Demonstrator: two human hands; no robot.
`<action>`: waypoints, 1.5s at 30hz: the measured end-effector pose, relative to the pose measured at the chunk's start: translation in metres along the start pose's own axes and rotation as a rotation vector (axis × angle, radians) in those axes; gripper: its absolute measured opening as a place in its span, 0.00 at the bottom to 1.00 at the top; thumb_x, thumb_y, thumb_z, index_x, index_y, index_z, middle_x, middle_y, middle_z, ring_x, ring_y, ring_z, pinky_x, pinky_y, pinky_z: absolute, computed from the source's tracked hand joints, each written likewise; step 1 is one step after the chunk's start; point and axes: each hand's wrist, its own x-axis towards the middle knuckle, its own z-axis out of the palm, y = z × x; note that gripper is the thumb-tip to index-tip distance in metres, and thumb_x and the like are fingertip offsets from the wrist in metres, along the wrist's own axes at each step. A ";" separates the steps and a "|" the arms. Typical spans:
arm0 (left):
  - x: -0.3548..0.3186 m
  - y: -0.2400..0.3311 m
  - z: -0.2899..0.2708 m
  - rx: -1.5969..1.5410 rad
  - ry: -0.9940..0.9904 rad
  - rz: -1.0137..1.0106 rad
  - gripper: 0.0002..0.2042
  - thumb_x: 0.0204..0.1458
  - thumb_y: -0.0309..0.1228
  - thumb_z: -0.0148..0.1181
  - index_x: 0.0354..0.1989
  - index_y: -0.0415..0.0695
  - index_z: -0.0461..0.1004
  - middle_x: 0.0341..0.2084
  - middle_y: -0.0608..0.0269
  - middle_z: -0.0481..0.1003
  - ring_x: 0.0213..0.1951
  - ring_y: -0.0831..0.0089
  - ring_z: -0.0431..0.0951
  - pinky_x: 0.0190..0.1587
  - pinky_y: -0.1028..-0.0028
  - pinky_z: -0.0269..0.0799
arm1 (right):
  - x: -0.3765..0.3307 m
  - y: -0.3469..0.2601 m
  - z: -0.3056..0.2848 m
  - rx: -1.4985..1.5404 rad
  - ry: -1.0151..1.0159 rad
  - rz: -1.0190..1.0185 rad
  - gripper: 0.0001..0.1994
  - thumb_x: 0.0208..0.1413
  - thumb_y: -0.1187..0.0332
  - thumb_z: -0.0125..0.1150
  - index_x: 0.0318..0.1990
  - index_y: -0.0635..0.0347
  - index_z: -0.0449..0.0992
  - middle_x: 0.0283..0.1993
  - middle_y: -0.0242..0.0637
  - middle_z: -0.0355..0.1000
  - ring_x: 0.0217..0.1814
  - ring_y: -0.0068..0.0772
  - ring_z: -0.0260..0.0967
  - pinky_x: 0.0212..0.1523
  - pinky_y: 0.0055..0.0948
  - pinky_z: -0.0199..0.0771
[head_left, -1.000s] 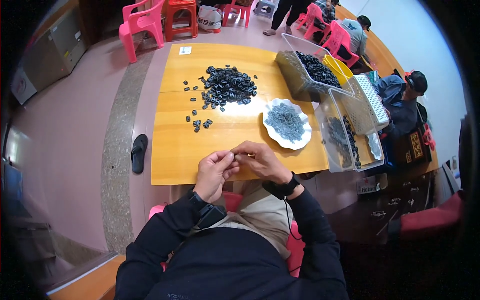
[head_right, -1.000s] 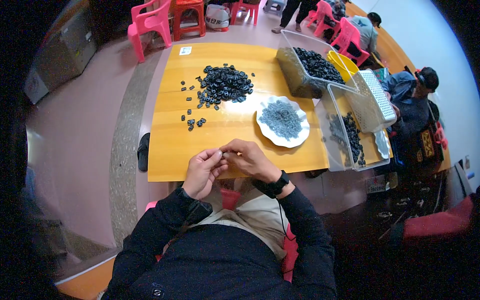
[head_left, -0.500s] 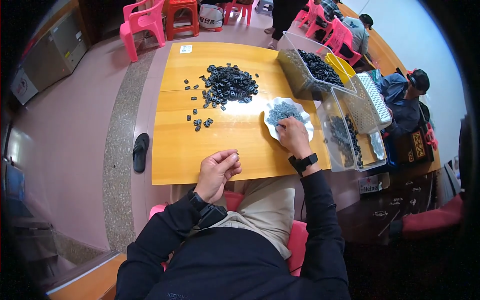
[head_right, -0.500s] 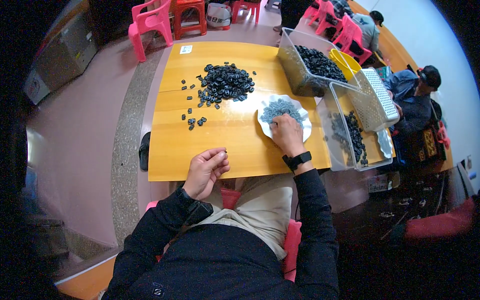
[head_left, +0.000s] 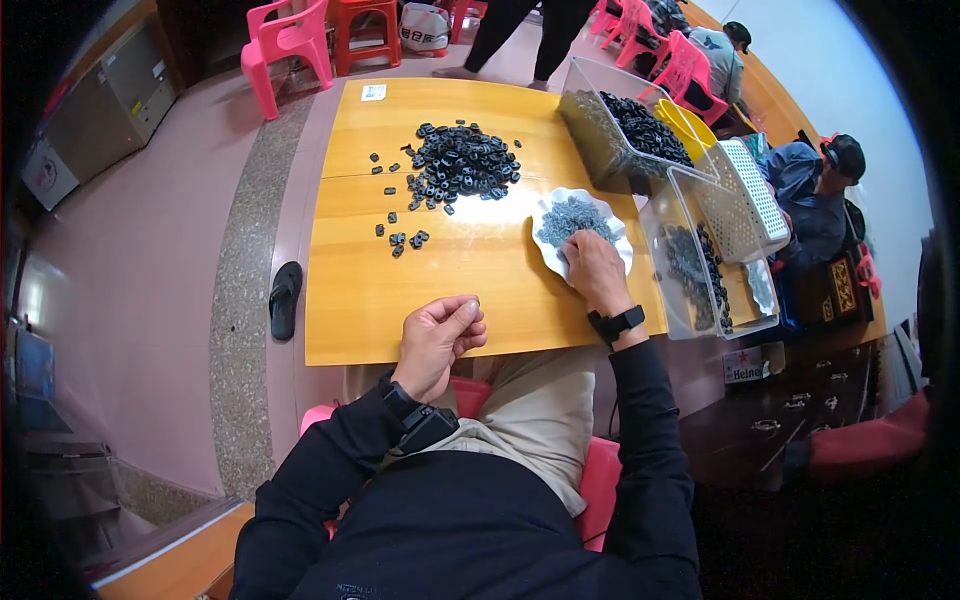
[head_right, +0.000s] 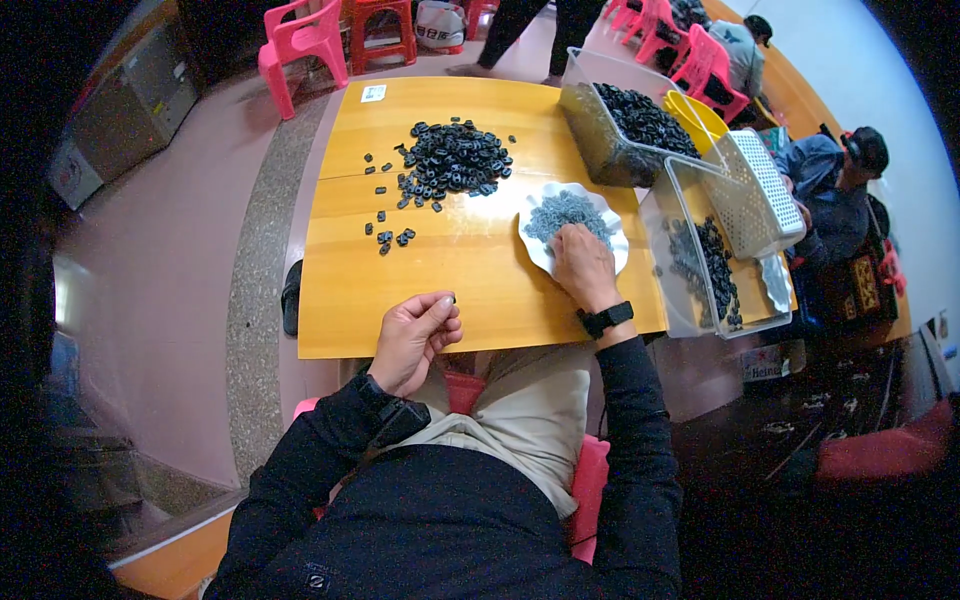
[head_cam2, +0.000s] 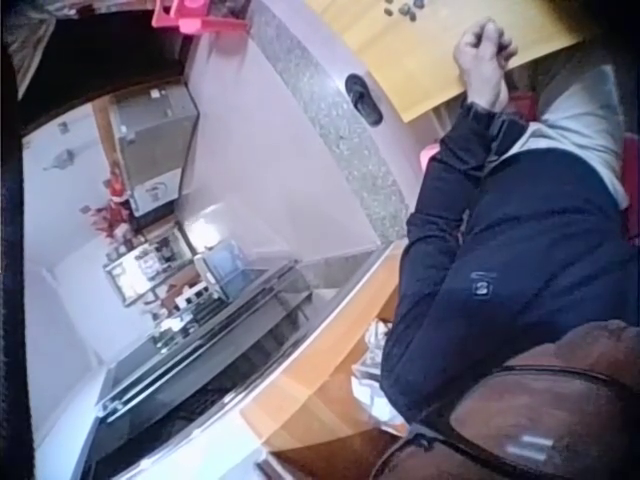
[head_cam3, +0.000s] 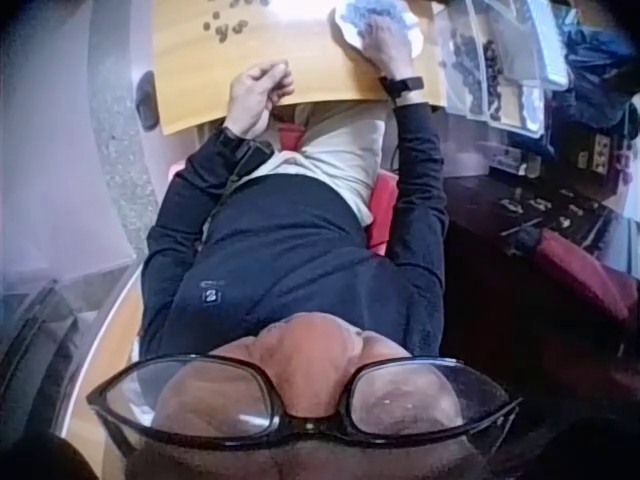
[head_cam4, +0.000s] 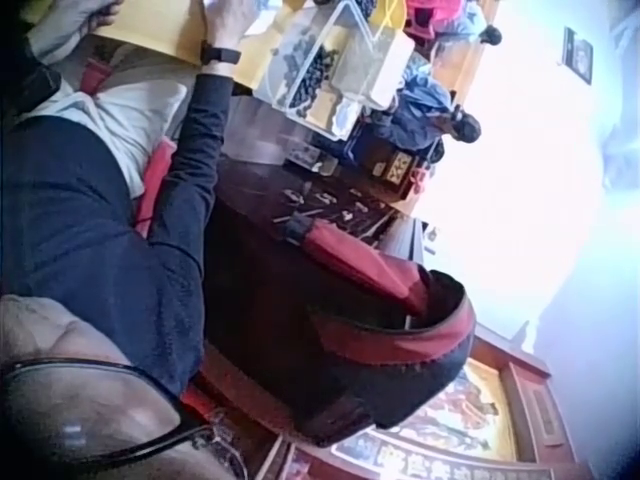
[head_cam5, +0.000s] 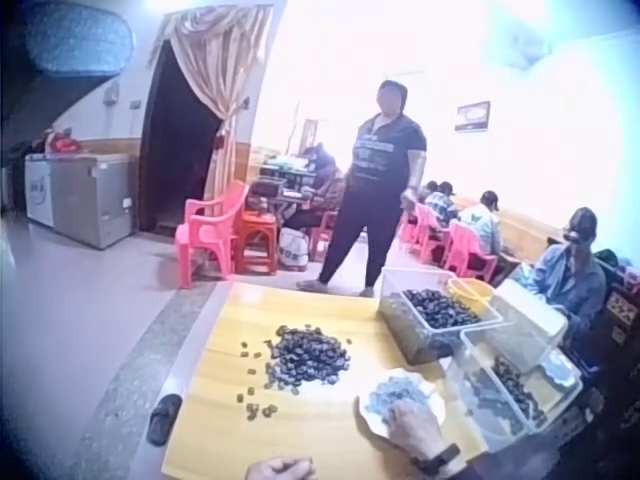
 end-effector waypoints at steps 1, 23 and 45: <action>0.000 0.000 0.000 0.001 0.000 0.000 0.08 0.57 0.29 0.56 0.41 0.39 0.73 0.29 0.66 0.74 0.30 0.80 0.75 0.36 0.79 0.77 | -0.001 -0.001 -0.001 0.004 -0.002 0.004 0.06 0.54 0.68 0.55 0.32 0.61 0.73 0.33 0.47 0.72 0.39 0.51 0.70 0.39 0.42 0.69; 0.000 -0.001 0.002 0.004 0.013 0.000 0.09 0.55 0.30 0.59 0.41 0.38 0.73 0.32 0.61 0.76 0.32 0.76 0.77 0.36 0.78 0.77 | -0.001 0.012 -0.010 0.167 0.169 -0.089 0.03 0.53 0.74 0.56 0.33 0.63 0.73 0.33 0.48 0.73 0.37 0.52 0.72 0.36 0.40 0.71; 0.000 -0.008 0.005 0.033 0.007 0.028 0.11 0.58 0.29 0.55 0.46 0.37 0.72 0.33 0.61 0.76 0.32 0.76 0.77 0.37 0.78 0.78 | -0.007 0.012 -0.020 0.239 0.057 0.036 0.05 0.51 0.72 0.61 0.32 0.64 0.76 0.31 0.45 0.74 0.32 0.42 0.73 0.33 0.32 0.71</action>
